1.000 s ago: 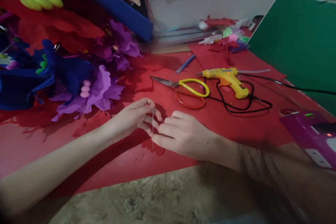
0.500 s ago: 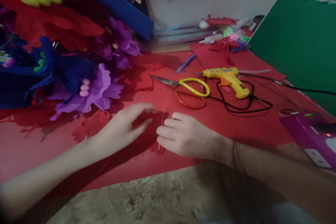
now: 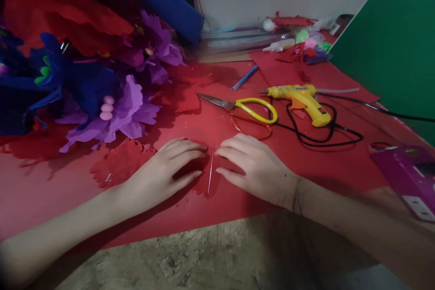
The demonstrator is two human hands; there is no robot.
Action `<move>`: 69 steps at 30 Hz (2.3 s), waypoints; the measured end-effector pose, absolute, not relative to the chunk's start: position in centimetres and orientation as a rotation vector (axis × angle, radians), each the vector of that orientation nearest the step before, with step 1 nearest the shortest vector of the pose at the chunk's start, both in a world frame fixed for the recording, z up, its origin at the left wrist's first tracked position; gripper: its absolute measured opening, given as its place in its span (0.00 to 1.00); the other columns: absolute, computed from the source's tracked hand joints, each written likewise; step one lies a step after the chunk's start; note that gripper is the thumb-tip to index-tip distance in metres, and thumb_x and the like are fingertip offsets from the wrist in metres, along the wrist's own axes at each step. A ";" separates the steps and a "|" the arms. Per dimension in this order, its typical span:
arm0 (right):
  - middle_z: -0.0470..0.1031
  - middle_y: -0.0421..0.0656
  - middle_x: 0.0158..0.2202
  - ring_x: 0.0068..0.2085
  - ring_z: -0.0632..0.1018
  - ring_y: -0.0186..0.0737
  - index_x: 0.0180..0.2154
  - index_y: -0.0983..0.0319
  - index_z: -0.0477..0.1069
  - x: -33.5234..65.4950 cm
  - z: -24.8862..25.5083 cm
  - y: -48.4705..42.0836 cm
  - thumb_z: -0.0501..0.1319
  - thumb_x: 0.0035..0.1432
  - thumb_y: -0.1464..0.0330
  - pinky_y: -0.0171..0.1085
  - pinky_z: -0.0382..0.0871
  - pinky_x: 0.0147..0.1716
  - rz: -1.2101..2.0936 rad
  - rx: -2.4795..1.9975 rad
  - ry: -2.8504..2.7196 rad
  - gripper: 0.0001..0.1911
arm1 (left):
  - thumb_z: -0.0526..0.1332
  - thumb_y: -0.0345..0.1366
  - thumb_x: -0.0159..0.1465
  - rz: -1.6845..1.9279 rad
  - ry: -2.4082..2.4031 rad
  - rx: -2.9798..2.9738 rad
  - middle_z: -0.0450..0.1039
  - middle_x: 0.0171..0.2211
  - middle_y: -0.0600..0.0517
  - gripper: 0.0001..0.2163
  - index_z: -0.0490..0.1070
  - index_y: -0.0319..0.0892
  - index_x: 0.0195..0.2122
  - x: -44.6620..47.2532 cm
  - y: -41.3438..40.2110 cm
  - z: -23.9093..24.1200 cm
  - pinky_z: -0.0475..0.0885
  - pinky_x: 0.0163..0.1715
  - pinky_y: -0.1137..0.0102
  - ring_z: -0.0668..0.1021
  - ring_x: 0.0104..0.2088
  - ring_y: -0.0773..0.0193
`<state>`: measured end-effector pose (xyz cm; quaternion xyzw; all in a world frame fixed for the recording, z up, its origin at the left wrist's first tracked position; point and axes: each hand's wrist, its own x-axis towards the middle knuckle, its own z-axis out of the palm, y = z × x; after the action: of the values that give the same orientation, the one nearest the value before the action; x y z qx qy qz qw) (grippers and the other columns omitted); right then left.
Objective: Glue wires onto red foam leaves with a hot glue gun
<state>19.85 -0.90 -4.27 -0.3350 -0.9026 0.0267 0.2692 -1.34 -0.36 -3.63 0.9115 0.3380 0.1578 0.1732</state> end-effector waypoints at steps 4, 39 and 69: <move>0.73 0.47 0.41 0.43 0.71 0.40 0.42 0.67 0.67 19.9 -4.8 -1.0 0.56 0.55 0.63 0.43 0.67 0.45 0.099 -1.033 -2.405 0.16 | 0.54 0.32 0.62 0.413 0.936 2.643 0.67 0.49 0.47 0.11 0.65 0.38 0.46 -1.5 -0.2 -3.9 0.55 0.57 0.58 0.68 0.51 0.61; 0.67 0.52 0.48 0.50 0.68 0.46 0.52 0.67 0.57 19.3 -5.6 -1.3 0.55 0.54 0.60 0.49 0.65 0.47 0.201 -1.109 -2.428 0.27 | 0.57 0.43 0.60 0.337 0.953 2.680 0.66 0.50 0.43 0.19 0.63 0.36 0.48 -1.4 -0.2 -4.1 0.52 0.57 0.54 0.67 0.53 0.57; 0.73 0.47 0.42 0.45 0.71 0.41 0.43 0.68 0.68 19.2 -5.2 -1.4 0.54 0.56 0.66 0.42 0.68 0.44 0.068 -0.991 -2.441 0.16 | 0.57 0.43 0.60 0.340 0.936 2.715 0.65 0.51 0.43 0.20 0.60 0.37 0.49 -1.4 -0.2 -4.2 0.52 0.57 0.54 0.66 0.53 0.58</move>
<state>19.23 -1.40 -5.20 -0.3641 -0.8967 0.0248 0.2505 -1.41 -0.22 -4.19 0.9315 0.3213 0.1167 0.1245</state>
